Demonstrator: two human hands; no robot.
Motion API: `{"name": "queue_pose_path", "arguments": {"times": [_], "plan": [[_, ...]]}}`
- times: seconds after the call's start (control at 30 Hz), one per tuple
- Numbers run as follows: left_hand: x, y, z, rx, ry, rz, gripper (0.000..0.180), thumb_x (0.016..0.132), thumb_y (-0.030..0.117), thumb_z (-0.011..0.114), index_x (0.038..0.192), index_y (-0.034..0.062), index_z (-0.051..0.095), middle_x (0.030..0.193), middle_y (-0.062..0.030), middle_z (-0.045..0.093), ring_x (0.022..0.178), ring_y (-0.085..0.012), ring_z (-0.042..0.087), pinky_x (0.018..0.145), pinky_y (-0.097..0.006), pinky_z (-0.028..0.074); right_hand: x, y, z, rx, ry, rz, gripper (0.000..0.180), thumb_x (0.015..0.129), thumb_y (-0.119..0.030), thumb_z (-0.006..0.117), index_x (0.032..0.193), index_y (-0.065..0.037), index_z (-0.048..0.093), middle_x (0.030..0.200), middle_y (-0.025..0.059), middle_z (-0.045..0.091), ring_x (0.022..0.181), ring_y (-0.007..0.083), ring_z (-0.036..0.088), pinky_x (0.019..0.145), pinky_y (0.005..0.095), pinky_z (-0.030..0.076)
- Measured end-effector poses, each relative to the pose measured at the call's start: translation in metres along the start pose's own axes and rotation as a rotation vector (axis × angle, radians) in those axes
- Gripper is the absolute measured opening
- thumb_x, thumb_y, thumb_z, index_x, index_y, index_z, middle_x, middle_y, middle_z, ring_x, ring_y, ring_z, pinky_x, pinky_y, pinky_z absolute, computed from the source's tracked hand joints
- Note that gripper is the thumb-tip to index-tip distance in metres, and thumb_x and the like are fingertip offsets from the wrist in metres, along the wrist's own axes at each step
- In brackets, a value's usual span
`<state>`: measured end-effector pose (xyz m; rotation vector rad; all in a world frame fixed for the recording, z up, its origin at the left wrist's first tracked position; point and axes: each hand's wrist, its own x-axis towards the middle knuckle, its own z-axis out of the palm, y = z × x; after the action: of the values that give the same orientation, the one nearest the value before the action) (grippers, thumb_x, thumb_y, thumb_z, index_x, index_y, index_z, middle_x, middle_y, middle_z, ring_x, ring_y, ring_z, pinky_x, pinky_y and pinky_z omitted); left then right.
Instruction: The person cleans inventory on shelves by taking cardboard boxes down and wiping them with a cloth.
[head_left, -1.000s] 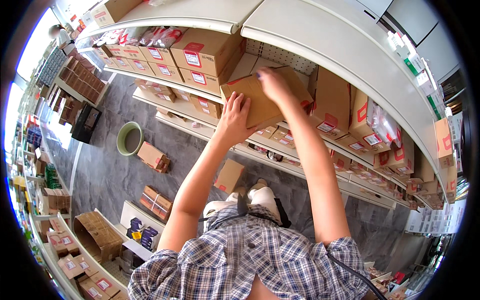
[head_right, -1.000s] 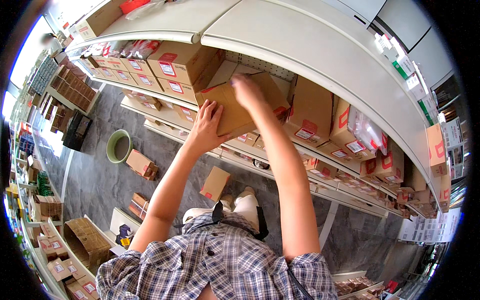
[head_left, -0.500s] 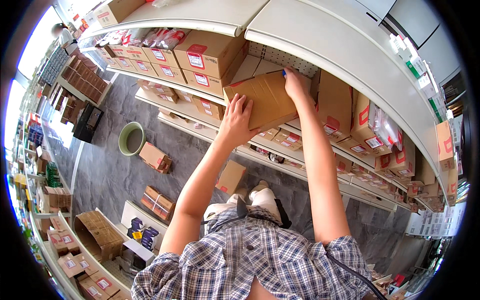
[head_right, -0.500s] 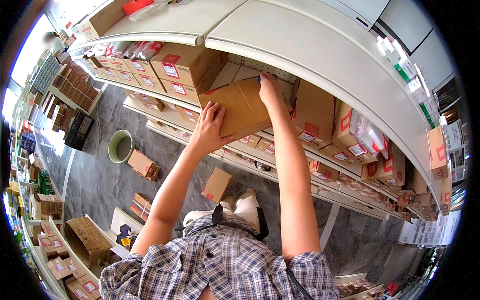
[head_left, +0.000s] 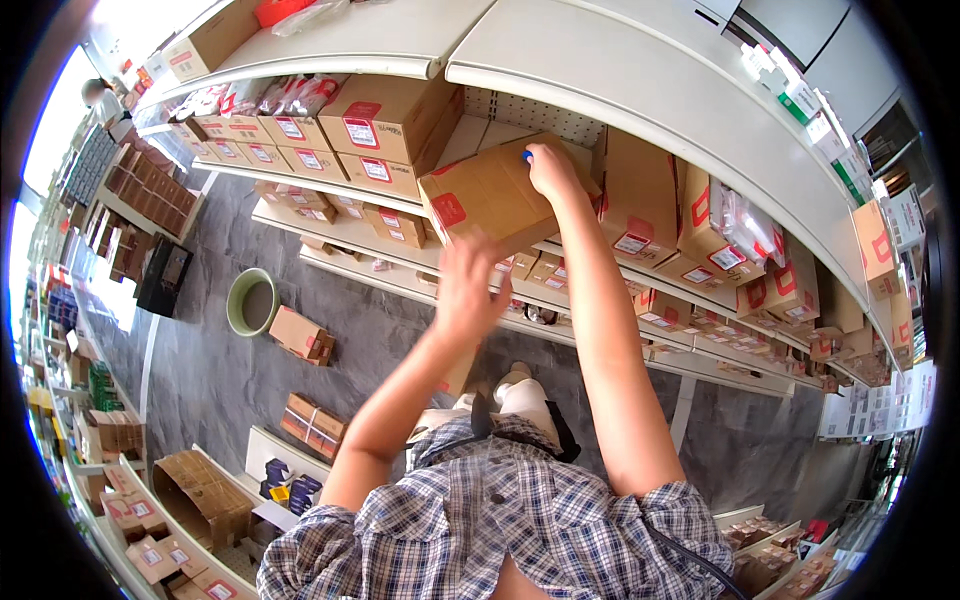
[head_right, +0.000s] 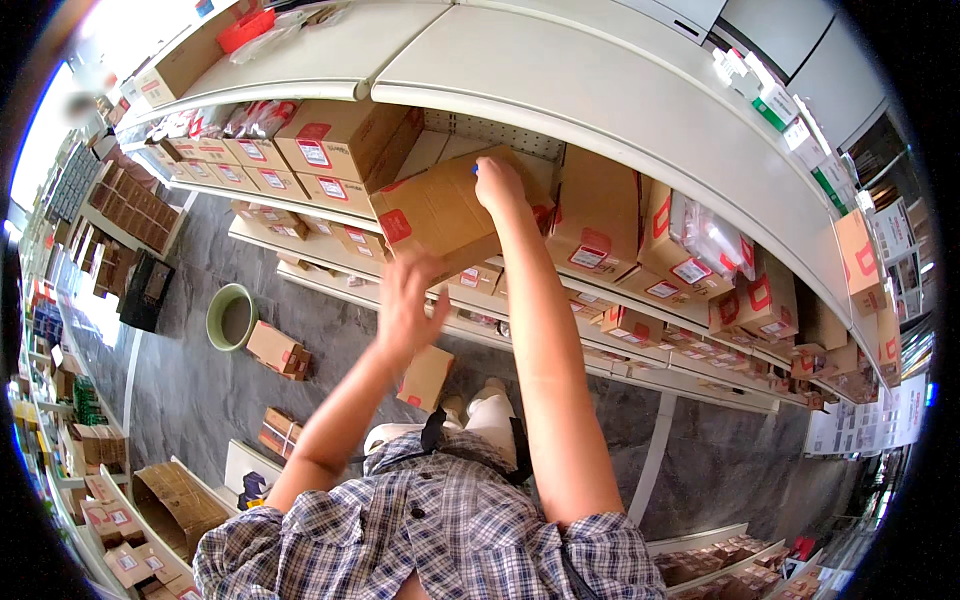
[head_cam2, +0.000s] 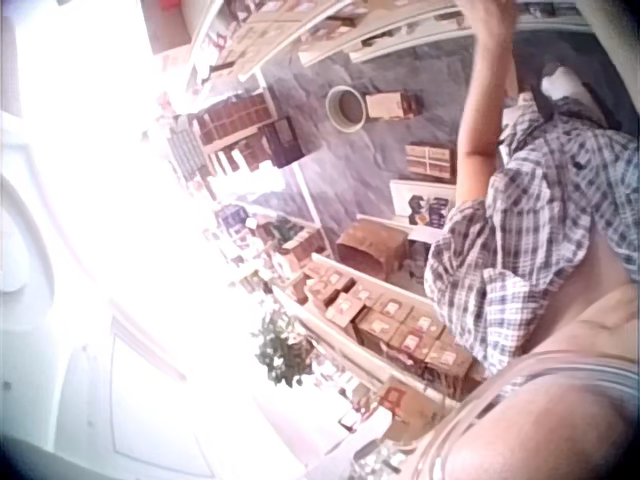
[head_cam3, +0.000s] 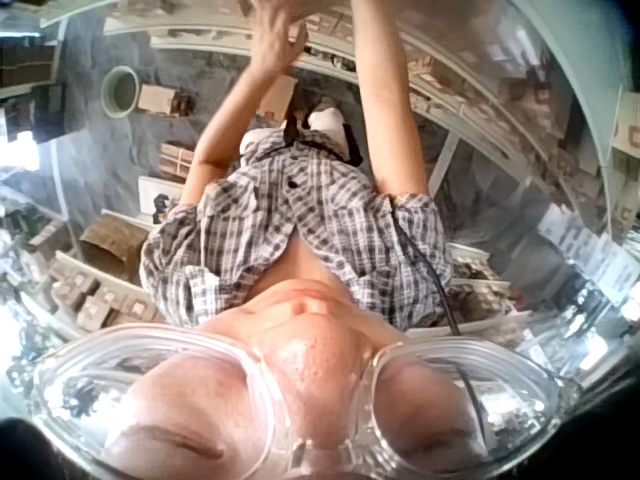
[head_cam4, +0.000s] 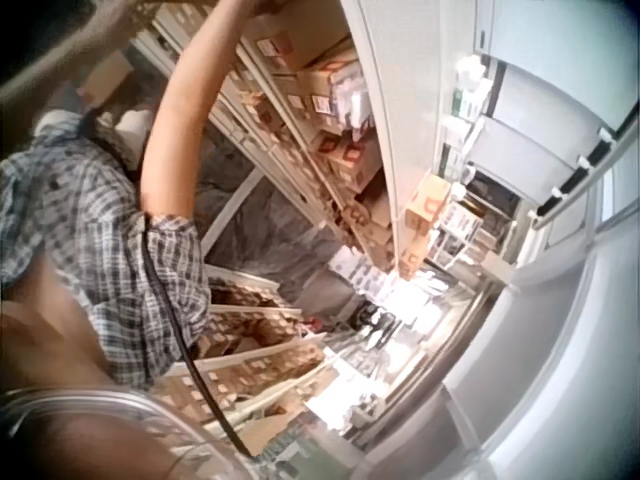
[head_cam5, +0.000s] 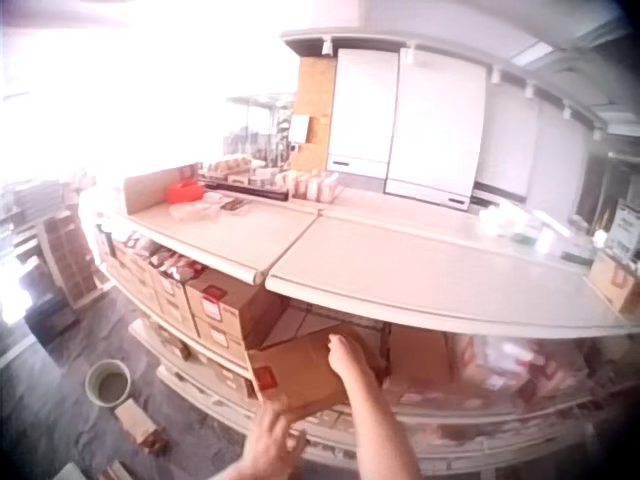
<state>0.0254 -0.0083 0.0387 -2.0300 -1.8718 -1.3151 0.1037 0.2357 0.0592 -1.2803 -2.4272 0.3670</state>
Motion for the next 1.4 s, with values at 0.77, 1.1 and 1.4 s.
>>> {"name": "queue_pose_path", "arguments": {"times": [0.77, 1.1, 1.4], "plan": [[-0.117, 0.122, 0.048, -2.634, -1.155, -1.188, 0.050, 0.081, -0.007, 0.044, 0.130, -0.0048, 0.041, 0.132, -0.0158, 0.049, 0.121, -0.0245, 0.050, 0.102, -0.038, 0.041, -0.034, -0.058, -0.049, 0.011, -0.078, -0.083, 0.028, 0.089, -0.006, 0.047, 0.114, 0.000, 0.058, 0.122, 0.0171, 0.057, 0.110, 0.0293, 0.056, 0.092, 0.0362, 0.045], [-0.137, 0.139, 0.058, -2.479, -1.364, -1.178, 0.043, 0.087, 0.004, 0.053, 0.129, 0.0002, 0.045, 0.131, -0.0122, 0.050, 0.121, -0.0229, 0.049, 0.102, -0.041, 0.040, -0.144, -0.197, -0.090, 0.023, -0.043, -0.771, 0.014, 0.073, -0.008, 0.057, 0.082, 0.002, 0.062, 0.093, 0.0147, 0.061, 0.100, 0.0268, 0.055, 0.086, 0.0339, 0.046], [-0.103, 0.129, 0.051, -2.575, -1.130, -1.087, 0.036, 0.092, 0.019, 0.052, 0.123, 0.0013, 0.051, 0.124, -0.0110, 0.056, 0.112, -0.0227, 0.055, 0.098, -0.039, 0.043, -0.204, -0.264, -0.029, -0.264, -0.019, -1.013, 0.043, 0.082, -0.016, 0.051, 0.115, 0.011, 0.057, 0.125, 0.0259, 0.053, 0.122, 0.0392, 0.046, 0.104, 0.0434, 0.037]]}}
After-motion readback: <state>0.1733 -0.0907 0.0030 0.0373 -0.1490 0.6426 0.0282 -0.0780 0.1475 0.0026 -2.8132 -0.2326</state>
